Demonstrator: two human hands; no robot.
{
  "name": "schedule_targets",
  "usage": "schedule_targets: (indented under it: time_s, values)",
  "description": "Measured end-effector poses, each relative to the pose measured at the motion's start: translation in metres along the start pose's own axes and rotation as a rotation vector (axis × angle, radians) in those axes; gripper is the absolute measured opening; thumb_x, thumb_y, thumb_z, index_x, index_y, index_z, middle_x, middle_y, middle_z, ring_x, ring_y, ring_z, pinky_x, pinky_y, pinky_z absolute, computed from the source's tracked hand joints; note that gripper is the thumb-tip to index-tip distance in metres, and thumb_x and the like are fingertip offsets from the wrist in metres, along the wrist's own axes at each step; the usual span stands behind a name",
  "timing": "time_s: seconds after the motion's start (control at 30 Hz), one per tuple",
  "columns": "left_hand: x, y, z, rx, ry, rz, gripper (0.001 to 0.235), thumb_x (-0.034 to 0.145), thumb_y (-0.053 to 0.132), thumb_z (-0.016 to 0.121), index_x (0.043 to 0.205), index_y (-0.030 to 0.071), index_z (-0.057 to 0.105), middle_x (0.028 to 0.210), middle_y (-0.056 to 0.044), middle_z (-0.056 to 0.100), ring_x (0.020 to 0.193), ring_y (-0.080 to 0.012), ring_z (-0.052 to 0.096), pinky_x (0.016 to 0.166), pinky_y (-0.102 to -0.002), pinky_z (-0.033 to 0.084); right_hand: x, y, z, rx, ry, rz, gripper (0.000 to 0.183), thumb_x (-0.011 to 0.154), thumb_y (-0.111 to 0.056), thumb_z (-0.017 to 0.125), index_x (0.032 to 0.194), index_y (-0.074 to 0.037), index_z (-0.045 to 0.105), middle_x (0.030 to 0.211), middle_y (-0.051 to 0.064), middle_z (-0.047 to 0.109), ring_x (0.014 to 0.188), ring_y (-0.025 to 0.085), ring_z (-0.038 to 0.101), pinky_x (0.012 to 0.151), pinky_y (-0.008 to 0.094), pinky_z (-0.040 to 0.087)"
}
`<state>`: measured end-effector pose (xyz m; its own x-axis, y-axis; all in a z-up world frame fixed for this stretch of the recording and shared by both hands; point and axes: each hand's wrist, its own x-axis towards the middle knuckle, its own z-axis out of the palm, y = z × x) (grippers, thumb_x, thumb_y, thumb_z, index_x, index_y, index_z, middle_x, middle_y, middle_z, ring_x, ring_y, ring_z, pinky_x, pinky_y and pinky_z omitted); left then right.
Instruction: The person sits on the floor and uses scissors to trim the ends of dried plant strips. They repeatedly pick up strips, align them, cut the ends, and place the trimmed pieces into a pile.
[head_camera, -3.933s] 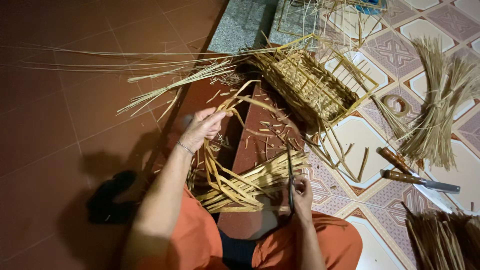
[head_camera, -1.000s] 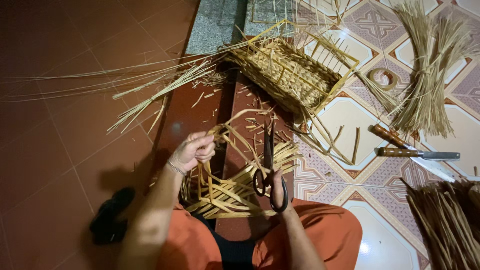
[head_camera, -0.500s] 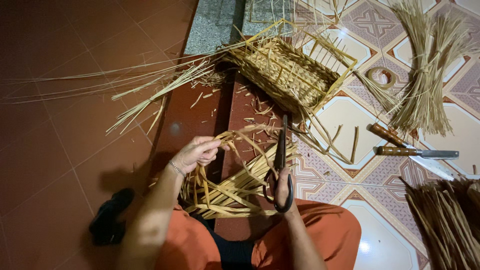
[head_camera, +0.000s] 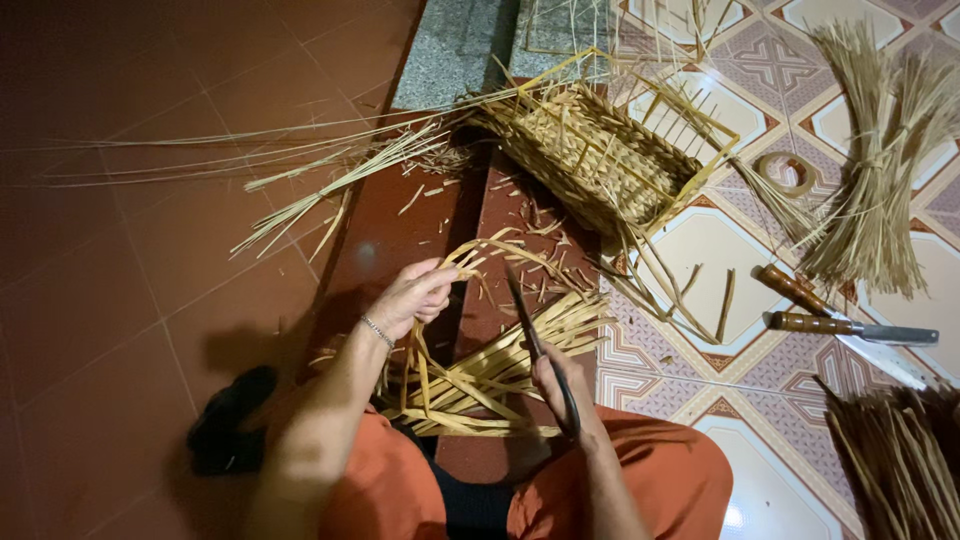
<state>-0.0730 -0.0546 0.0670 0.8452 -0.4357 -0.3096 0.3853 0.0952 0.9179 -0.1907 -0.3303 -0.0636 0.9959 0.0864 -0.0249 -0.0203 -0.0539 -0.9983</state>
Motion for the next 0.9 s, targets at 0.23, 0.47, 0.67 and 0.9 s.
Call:
schedule_targets:
  time_s: [0.23, 0.47, 0.67, 0.9]
  values:
    - [0.01, -0.015, -0.01, 0.083, 0.033, -0.043, 0.023, 0.101, 0.026, 0.064, 0.103, 0.003, 0.068, 0.06, 0.012, 0.035, 0.047, -0.0006, 0.029, 0.042, -0.022, 0.019, -0.005, -0.005, 0.007, 0.08, -0.067, 0.136, 0.059, 0.102, -0.053, 0.047, 0.122, 0.0, 0.067, 0.065, -0.007, 0.047, 0.05, 0.004, 0.041, 0.044, 0.022, 0.03]
    - [0.014, -0.021, -0.008, 0.069, 0.032, -0.04, 0.019, 0.1, 0.028, 0.065, 0.098, 0.009, 0.063, 0.062, 0.013, 0.035, 0.048, 0.0007, 0.028, 0.042, -0.021, 0.018, -0.002, -0.014, 0.006, 0.054, -0.097, 0.076, 0.07, 0.098, -0.061, 0.046, 0.125, -0.001, 0.069, 0.051, -0.004, 0.046, 0.039, 0.006, 0.042, 0.037, 0.024, 0.032]
    - [0.013, -0.017, -0.003, 0.148, 0.032, -0.044, 0.017, 0.098, 0.028, 0.067, 0.101, 0.011, 0.067, 0.061, 0.013, 0.036, 0.047, 0.0009, 0.029, 0.041, -0.021, 0.019, -0.003, -0.019, 0.009, 0.182, -0.139, 0.121, 0.074, 0.097, -0.065, 0.044, 0.128, 0.0, 0.065, 0.052, -0.003, 0.047, 0.038, 0.008, 0.042, 0.036, 0.025, 0.031]
    - [0.015, -0.018, 0.001, 0.308, 0.078, -0.071, 0.022, 0.098, 0.03, 0.068, 0.105, 0.009, 0.071, 0.058, 0.012, 0.039, 0.047, -0.0002, 0.031, 0.04, -0.02, 0.022, -0.005, -0.014, 0.004, 0.132, -0.175, 0.051, 0.075, 0.1, -0.063, 0.037, 0.129, 0.0, 0.064, 0.053, -0.002, 0.048, 0.037, 0.009, 0.043, 0.035, 0.025, 0.033]
